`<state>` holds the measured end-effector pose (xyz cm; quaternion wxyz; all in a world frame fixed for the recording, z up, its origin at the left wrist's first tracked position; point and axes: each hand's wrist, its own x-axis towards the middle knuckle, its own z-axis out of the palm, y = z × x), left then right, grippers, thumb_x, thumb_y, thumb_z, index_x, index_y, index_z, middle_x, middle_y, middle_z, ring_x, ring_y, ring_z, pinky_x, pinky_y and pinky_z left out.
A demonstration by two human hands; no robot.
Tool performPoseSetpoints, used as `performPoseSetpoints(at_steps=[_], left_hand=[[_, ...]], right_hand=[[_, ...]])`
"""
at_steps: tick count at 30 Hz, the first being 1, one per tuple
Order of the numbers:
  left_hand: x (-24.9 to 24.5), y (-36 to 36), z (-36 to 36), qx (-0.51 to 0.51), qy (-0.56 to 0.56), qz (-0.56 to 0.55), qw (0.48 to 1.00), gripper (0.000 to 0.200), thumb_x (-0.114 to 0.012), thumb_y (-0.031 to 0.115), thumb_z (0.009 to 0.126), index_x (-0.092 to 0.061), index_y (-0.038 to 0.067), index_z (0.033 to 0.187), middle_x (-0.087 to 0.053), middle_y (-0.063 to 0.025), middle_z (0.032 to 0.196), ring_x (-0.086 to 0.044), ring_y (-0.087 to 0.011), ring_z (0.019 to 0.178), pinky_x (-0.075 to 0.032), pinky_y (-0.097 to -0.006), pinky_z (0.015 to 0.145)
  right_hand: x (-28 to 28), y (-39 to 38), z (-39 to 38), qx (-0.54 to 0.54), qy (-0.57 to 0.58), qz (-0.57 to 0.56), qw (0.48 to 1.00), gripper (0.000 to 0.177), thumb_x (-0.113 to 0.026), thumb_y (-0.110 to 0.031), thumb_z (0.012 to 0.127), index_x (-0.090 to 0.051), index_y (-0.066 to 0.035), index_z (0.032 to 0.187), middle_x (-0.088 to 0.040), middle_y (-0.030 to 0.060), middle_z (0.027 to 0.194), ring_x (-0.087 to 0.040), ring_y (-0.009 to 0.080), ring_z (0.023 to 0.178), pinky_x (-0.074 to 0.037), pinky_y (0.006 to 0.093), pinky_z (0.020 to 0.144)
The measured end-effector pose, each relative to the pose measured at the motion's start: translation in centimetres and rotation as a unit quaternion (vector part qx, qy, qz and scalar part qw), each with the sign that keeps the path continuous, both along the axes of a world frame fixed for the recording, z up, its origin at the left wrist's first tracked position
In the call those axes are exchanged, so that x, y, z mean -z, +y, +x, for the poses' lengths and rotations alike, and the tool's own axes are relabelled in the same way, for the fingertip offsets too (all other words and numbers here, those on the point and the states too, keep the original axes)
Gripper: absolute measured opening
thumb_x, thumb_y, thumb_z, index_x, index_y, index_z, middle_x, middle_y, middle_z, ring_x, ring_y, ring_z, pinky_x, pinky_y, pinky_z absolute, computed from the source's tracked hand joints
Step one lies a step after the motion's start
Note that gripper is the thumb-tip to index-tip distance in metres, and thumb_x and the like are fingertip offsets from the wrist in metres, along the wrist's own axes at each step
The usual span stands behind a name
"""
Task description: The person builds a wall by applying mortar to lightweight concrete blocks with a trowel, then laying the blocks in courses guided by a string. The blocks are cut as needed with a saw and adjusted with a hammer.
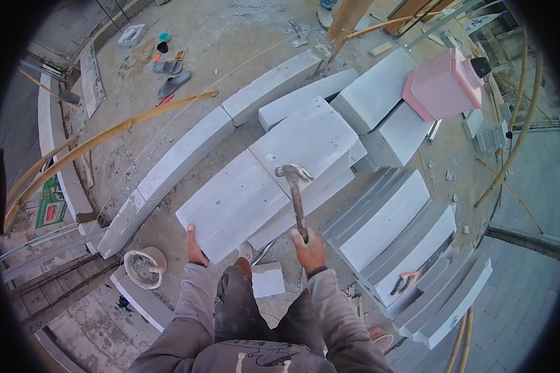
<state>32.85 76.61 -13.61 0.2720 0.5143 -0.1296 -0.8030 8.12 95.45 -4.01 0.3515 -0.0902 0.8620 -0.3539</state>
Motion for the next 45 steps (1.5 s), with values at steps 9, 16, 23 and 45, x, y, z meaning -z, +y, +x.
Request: performPoseSetpoints(at_steps=[9, 16, 23, 45], left_hand=[[-2.5, -2.1, 0.0, 0.019, -0.035, -0.075, 0.996, 0.065, -0.054, 0.048, 0.082, -0.038, 0.005, 0.128, -0.05, -0.0104, 0.121, -0.05, -0.0251, 0.109, -0.039, -0.036, 0.093], [-3.1, -2.2, 0.8, 0.037, -0.047, -0.051, 0.997, 0.065, -0.059, 0.043, 0.08, -0.038, 0.002, 0.127, -0.05, -0.0105, 0.121, -0.05, -0.0239, 0.108, -0.039, -0.0359, 0.093], [-5.3, -3.0, 1.2, 0.094, -0.086, -0.095, 0.987, 0.067, -0.066, 0.036, 0.075, -0.04, -0.003, 0.123, -0.051, -0.0117, 0.114, -0.052, -0.0219, 0.102, -0.041, -0.0342, 0.087], [-1.3, 2.7, -2.1, -0.122, -0.062, 0.002, 0.991, 0.063, -0.046, 0.049, 0.085, -0.038, 0.003, 0.127, -0.049, -0.0136, 0.12, -0.051, -0.0266, 0.107, -0.041, -0.0367, 0.09]], right_hand=[[-14.6, -5.7, -2.6, 0.077, 0.119, -0.31, 0.94, 0.027, -0.045, -0.028, 0.089, -0.049, -0.002, 0.083, -0.049, 0.003, 0.056, -0.045, 0.0108, 0.046, -0.037, 0.0244, 0.045], [-17.6, -6.0, -5.5, 0.1, 0.078, -0.311, 0.942, 0.021, -0.054, -0.02, 0.085, -0.052, 0.0, 0.09, -0.048, 0.0019, 0.055, -0.046, 0.0094, 0.045, -0.039, 0.0222, 0.044], [-7.2, -3.8, -12.8, 0.099, 0.073, -0.108, 0.987, 0.027, -0.062, -0.027, 0.078, -0.061, 0.001, 0.082, -0.055, 0.005, 0.061, -0.054, 0.0129, 0.051, -0.041, 0.0261, 0.047], [5.2, -16.2, -33.0, -0.074, 0.136, 0.161, 0.975, 0.059, -0.068, -0.038, 0.07, -0.059, 0.014, 0.094, -0.062, 0.0254, 0.089, -0.061, 0.032, 0.085, -0.045, 0.0362, 0.075]])
